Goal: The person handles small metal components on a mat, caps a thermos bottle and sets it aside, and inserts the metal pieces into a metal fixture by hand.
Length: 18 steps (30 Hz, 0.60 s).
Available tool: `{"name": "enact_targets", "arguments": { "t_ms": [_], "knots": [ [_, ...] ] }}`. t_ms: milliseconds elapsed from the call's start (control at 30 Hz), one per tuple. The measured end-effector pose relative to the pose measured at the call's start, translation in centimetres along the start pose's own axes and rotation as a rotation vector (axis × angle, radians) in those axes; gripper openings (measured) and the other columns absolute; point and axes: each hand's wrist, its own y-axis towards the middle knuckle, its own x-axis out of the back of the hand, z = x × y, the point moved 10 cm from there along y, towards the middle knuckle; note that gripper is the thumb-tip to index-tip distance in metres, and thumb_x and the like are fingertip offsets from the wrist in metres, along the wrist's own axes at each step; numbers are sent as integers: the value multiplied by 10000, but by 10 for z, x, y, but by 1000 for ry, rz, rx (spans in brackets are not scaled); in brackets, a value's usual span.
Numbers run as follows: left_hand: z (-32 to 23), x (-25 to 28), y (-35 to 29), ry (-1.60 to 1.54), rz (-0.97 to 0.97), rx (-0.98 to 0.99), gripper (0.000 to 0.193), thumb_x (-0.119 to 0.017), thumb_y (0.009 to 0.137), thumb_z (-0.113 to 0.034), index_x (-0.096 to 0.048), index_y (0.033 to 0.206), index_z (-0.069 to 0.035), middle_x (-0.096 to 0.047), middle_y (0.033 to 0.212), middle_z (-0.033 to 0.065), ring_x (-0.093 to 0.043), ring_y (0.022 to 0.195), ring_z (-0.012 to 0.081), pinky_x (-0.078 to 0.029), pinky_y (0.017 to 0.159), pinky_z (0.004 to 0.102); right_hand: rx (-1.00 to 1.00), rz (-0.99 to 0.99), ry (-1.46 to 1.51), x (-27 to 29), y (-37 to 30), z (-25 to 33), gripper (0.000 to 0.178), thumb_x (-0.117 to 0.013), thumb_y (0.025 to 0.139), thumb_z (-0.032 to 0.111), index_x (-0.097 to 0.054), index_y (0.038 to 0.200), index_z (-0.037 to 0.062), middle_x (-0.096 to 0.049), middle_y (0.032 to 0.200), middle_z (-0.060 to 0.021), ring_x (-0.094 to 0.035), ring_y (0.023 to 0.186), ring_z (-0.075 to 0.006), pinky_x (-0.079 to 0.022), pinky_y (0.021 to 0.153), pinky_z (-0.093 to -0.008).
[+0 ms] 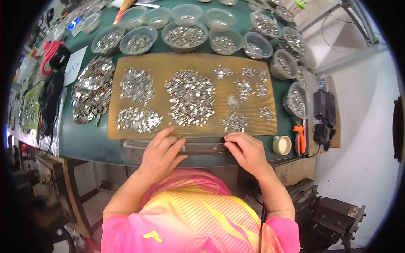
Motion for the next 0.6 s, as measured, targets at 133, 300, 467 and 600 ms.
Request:
{"name": "enact_targets", "arguments": {
  "t_ms": [133, 300, 467, 600],
  "knots": [
    [-8, -1, 11, 40, -13, 52, 532, -866, 709, -154, -699, 1200, -32, -638, 1068, 109, -611, 1171, 382, -527, 963, 460, -102, -202, -84, 67, -2, -46, 128, -727, 920, 46, -714, 1044, 15, -749, 990, -137, -735, 878, -289, -569, 749, -327],
    [-9, -8, 13, 50, 38, 80, 537, -878, 702, -152, -700, 1194, -31, -632, 1078, 110, -589, 1206, 401, -519, 966, 482, -171, -214, -408, 90, -11, -82, 209, -639, 928, 44, -692, 1127, 5, -729, 1105, -163, -709, 1013, -329, -554, 876, -422],
    [-20, -6, 31, 16, 111, 86, 511, -866, 739, -154, -693, 1209, -47, -622, 1130, 119, -552, 1264, 422, -505, 995, 510, -76, -6, -665, 58, -22, -75, 359, -610, 940, 24, -637, 1296, -5, -652, 1342, -184, -613, 1256, -341, -468, 1086, -460],
    [-31, -5, 59, -18, 128, 15, 450, -832, 784, -131, -691, 1205, -62, -630, 1176, 132, -545, 1280, 429, -499, 1019, 520, -92, 26, -563, 66, -34, -74, 365, -605, 941, 25, -631, 1304, -2, -642, 1365, -179, -606, 1271, -339, -453, 1102, -486]
  ]
}}
